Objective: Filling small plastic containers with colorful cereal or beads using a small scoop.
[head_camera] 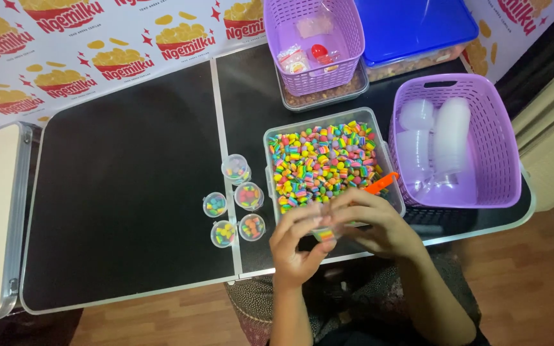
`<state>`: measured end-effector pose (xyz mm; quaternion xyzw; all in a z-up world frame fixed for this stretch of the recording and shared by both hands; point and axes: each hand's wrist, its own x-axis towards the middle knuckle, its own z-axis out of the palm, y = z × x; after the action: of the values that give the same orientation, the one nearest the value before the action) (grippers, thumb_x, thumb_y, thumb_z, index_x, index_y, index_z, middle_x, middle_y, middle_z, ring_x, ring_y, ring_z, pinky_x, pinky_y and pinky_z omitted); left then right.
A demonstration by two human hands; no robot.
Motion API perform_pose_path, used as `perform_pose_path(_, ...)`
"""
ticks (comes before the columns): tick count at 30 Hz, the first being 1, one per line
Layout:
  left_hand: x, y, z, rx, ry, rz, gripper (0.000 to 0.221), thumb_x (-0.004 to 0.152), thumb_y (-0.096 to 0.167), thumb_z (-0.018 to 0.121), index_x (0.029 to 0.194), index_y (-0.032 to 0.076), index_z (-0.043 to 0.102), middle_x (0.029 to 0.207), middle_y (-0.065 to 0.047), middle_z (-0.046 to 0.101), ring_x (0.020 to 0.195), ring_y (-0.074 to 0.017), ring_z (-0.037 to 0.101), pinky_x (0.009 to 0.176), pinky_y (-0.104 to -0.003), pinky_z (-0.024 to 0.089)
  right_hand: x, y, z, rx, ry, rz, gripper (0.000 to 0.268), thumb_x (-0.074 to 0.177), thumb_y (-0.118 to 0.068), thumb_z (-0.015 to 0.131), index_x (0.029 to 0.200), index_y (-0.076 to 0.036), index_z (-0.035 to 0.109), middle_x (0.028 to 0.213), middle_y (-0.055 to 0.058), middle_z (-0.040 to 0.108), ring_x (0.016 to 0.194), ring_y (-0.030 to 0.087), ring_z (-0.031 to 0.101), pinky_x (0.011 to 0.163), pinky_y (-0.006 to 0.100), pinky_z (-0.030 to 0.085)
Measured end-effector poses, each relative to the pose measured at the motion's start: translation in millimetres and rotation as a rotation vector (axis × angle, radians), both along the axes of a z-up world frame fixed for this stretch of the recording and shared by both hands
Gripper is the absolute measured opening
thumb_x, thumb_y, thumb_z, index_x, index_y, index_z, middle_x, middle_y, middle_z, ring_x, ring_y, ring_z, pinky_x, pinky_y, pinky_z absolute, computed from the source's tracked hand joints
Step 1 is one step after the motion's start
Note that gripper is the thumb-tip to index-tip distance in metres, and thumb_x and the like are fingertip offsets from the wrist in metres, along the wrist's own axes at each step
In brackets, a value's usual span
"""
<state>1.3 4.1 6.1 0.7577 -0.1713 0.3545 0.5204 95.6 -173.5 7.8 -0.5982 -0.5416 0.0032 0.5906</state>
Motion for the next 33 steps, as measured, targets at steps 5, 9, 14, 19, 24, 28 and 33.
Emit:
perform_pose_path(5,-3.2,3.8,12.4,0.069,0.108,0.15,0.03,0.088,0.028,0.079,0.108,0.009,0.068,0.131,-0.018,0.059,0.122,-0.0332,0.064,0.101,-0.043,0.058,-2.3,7.7,-11.2,-0.002,-0.007,-0.157,0.036,0.088,-0.003,0.081,0.12,-0.014,0.069,0.139,0.01,0.053,0.13,0.026,0.057,0.11,0.039,0.053)
perform_pose_path(9,-0.7,26.6,10.1,-0.008,-0.037,0.447,0.019,0.083,0.024,0.084,0.082,0.014,0.068,0.119,-0.014,0.069,0.11,-0.0353,0.067,0.095,-0.047,0.05,1.1,15.2,-3.5,-0.04,-0.032,-0.401,0.062,0.07,-0.013,0.093,0.127,-0.005,0.069,0.129,0.019,0.059,0.113,0.039,0.066,0.099,0.05,0.054)
perform_pose_path(14,-9.6,96.6,-43.9,0.125,-0.005,0.917,0.025,0.072,0.009,0.089,0.071,0.014,0.064,0.116,-0.011,0.065,0.105,-0.0324,0.064,0.094,-0.047,0.051,-4.3,18.6,7.2,-0.145,0.005,-0.406,0.062,0.075,-0.005,0.088,0.133,-0.006,0.065,0.122,0.019,0.058,0.11,0.044,0.067,0.096,0.054,0.055)
perform_pose_path(19,-13.4,105.4,-39.0,0.047,0.18,1.053,0.023,0.078,0.001,0.084,0.08,0.012,0.063,0.119,-0.008,0.066,0.112,-0.0325,0.066,0.091,-0.047,0.055,-7.1,22.9,15.7,-0.254,0.012,-0.398,0.053,0.081,-0.008,0.085,0.13,-0.009,0.066,0.119,0.018,0.061,0.104,0.045,0.07,0.092,0.054,0.057)
perform_pose_path(24,-14.1,119.9,-63.3,0.19,0.223,1.17,0.052,0.065,0.022,0.094,0.108,0.02,0.065,0.138,-0.009,0.057,0.129,-0.0339,0.053,0.108,-0.051,0.043,-10.9,22.0,12.4,-0.254,-0.075,-0.493,0.045,0.083,-0.015,0.083,0.126,-0.016,0.071,0.117,0.012,0.066,0.103,0.041,0.07,0.093,0.05,0.056)
perform_pose_path(28,-20.4,102.9,-31.3,0.166,0.183,1.14,0.045,0.07,0.012,0.091,0.106,0.017,0.064,0.127,-0.007,0.06,0.123,-0.0335,0.055,0.109,-0.05,0.041,1.2,-25.7,1.9,-0.278,-0.122,-0.605,0.041,0.082,-0.023,0.084,0.121,-0.022,0.075,0.12,0.005,0.068,0.11,0.029,0.07,0.098,0.039,0.053)
perform_pose_path(33,-11.6,75.5,-24.0,0.185,0.024,0.884,0.005,0.095,0.009,0.068,0.093,0.004,0.068,0.106,-0.01,0.063,0.103,-0.0272,0.063,0.099,-0.042,0.043,17.0,-96.8,25.2,-0.527,-0.019,-1.047,0.024,0.086,-0.01,0.084,0.106,-0.007,0.072,0.098,0.008,0.065,0.089,0.023,0.062,0.085,0.036,0.047)
